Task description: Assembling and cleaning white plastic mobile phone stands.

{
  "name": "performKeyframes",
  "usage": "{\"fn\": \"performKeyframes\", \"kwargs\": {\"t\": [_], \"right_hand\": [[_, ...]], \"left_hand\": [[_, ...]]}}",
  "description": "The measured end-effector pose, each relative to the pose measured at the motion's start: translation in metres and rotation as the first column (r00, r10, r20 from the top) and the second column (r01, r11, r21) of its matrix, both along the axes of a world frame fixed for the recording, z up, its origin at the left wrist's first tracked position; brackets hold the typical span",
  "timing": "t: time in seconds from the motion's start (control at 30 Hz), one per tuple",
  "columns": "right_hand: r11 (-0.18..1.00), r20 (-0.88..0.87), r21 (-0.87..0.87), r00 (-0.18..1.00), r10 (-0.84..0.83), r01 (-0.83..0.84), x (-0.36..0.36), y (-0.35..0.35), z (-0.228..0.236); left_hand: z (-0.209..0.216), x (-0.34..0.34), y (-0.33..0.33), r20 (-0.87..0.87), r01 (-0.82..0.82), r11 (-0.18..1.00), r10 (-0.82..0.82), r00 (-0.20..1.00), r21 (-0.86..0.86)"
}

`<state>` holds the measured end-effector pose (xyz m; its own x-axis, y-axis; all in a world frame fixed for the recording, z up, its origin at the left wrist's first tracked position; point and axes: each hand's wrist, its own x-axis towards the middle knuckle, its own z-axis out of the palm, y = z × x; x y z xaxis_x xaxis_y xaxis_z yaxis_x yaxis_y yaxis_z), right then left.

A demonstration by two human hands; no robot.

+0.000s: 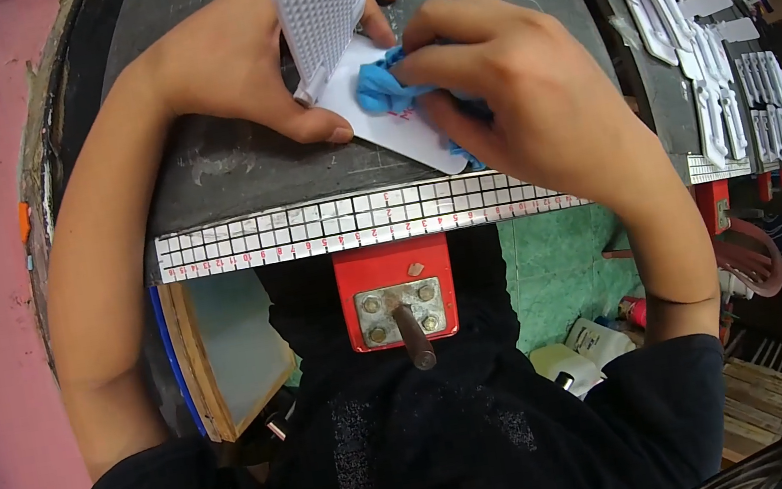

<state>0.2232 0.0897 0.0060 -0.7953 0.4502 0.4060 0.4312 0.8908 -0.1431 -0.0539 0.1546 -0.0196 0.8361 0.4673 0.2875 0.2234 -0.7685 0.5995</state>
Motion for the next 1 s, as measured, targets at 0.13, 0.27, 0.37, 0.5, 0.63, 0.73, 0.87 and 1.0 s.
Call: {"fn": "performKeyframes", "kwargs": {"t": [0.13,0.27,0.37,0.5,0.63,0.73,0.87,1.0], "right_hand": [[0.999,0.025,0.051,0.999,-0.02,0.019,-0.004,-0.003,-0.003],[0.733,-0.085,-0.634,0.921,-0.381,0.245,0.003,0.015,0.01],[0.871,-0.247,-0.471,0.928,-0.28,0.138,0.002,0.013,0.012],[0.989,0.01,-0.118,0.996,-0.086,0.087,-0.011,-0.001,0.006],[0.972,-0.046,-0.228,0.997,-0.066,0.054,-0.011,0.009,0.018],[0.768,-0.079,-0.575,0.914,-0.397,0.283,-0.007,0.014,0.021],[0.992,-0.084,-0.113,0.996,0.041,-0.051,-0.015,0.002,0.003],[0.989,-0.062,-0.145,0.997,-0.036,0.027,-0.016,0.003,0.005]], "left_hand": [[0.002,0.002,-0.002,0.006,0.004,0.998,-0.005,1.0,0.07],[0.004,0.001,-0.009,-0.039,-0.095,0.995,0.095,0.995,-0.003],[0.007,0.0,-0.011,-0.025,-0.102,0.994,0.101,0.995,-0.041],[0.007,0.002,-0.01,-0.037,-0.068,0.99,0.064,0.997,-0.121],[0.007,0.003,-0.012,0.0,-0.074,0.997,0.075,0.997,0.015],[0.005,0.001,-0.013,0.038,-0.107,0.989,0.112,0.993,-0.104],[0.006,0.0,-0.006,-0.029,0.001,1.0,0.0,1.0,0.027],[0.012,0.003,-0.007,0.019,0.018,0.999,-0.017,1.0,-0.039]]}}
